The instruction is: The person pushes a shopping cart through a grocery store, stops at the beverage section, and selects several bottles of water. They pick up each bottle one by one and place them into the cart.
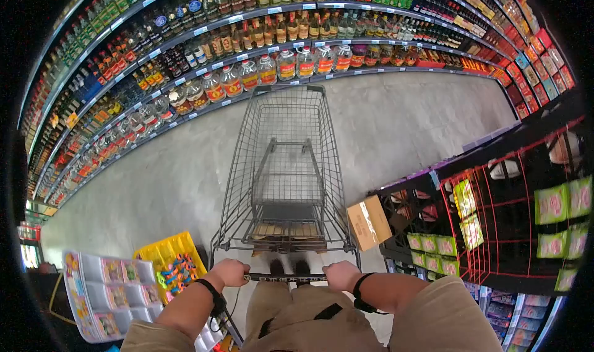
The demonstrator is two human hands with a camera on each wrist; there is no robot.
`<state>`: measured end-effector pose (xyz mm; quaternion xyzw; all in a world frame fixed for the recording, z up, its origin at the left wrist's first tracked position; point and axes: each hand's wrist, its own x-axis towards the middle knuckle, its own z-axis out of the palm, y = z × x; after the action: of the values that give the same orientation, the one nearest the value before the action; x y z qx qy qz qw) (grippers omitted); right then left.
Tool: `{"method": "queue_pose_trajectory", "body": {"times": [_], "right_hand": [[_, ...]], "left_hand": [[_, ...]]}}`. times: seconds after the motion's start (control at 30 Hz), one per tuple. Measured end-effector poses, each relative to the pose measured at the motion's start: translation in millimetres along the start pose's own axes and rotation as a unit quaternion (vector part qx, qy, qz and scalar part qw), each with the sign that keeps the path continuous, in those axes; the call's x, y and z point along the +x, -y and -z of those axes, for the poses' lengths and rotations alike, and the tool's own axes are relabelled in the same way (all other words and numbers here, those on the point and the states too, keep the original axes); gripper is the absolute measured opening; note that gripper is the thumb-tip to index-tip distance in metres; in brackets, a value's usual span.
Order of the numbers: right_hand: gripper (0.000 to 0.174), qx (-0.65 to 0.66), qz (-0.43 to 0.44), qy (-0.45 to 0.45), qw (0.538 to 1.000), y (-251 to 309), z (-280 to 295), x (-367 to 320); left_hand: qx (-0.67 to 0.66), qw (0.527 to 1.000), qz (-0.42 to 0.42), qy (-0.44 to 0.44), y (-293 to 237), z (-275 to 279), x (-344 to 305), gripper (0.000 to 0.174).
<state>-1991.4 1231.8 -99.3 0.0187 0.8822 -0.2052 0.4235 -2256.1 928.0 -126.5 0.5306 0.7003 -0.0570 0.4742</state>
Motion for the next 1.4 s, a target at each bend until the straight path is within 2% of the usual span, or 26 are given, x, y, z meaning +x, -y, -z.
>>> {"method": "queue_pose_trajectory", "body": {"times": [0.4,0.57,0.67,0.73,0.87,0.93,1.03,1.17,1.23,1.3,1.4], "right_hand": [[0.034,0.125,-0.125,-0.034,0.984,-58,138,80],[0.036,0.185,-0.154,-0.068,0.968,-96,183,102],[0.035,0.22,-0.17,-0.089,0.957,-130,193,117],[0.028,0.248,-0.18,-0.119,0.944,-151,216,121],[0.029,0.289,-0.205,-0.131,0.926,-208,258,137],[0.031,0.317,-0.216,-0.097,0.918,-233,281,139],[0.029,0.327,-0.211,-0.114,0.914,-275,304,142],[0.031,0.359,-0.256,-0.12,0.889,-322,344,129],[0.028,0.365,-0.262,-0.142,0.882,-350,348,133],[0.026,0.382,-0.279,-0.173,0.864,-381,350,133],[0.027,0.396,-0.304,-0.176,0.848,-420,382,126]], "left_hand": [[0.085,0.991,-0.087,0.057,89,234,133,0.036],[0.164,0.976,-0.114,0.084,100,331,197,0.034],[0.187,0.969,-0.148,0.065,104,381,246,0.032],[0.21,0.963,-0.152,0.075,96,425,278,0.032],[0.262,0.948,-0.149,0.1,80,501,351,0.031],[0.284,0.939,-0.17,0.097,68,538,385,0.032],[0.311,0.922,-0.208,0.098,53,588,436,0.032],[0.326,0.911,-0.232,0.096,29,639,504,0.034],[0.334,0.904,-0.251,0.091,10,669,535,0.034],[0.356,0.897,-0.234,0.119,-18,694,564,0.035],[0.37,0.883,-0.244,0.155,-49,740,612,0.034]]}}
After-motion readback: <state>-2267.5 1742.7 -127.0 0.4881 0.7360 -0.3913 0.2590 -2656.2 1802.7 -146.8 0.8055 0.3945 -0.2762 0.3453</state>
